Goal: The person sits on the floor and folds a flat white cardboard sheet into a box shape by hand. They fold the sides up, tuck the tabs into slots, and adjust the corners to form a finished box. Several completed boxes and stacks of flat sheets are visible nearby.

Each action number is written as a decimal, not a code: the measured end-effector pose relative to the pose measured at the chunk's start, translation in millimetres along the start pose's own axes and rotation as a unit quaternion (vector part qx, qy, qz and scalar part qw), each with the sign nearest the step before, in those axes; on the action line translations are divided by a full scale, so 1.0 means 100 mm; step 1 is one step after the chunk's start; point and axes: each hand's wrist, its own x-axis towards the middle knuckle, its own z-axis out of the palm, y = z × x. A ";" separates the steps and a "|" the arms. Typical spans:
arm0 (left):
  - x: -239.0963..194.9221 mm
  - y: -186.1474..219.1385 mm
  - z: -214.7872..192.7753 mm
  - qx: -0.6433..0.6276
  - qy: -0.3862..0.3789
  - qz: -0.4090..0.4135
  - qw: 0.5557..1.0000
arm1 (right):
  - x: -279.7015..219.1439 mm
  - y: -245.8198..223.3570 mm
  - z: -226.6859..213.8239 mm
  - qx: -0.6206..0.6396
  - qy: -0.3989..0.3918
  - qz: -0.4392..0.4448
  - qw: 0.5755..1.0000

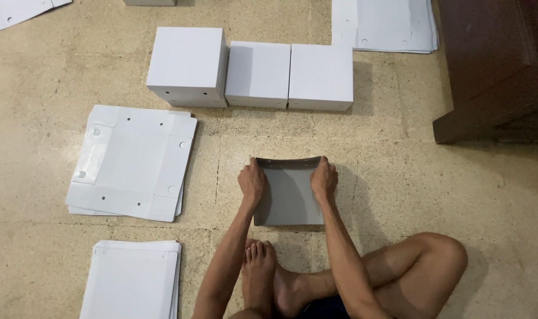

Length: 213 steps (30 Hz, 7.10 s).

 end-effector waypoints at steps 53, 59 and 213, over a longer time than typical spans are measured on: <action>0.31 -0.15 0.35 -0.406 -0.060 0.051 0.911 | 0.17 -0.01 -0.17 0.243 -0.117 -0.032 0.962; 0.31 -0.14 0.33 -0.391 -0.063 0.043 0.917 | 0.12 -0.09 -0.23 0.243 -0.116 -0.024 0.963; -0.86 -0.34 0.03 0.061 -0.209 0.011 0.976 | -0.38 1.18 -0.19 -0.067 -0.273 -0.023 0.959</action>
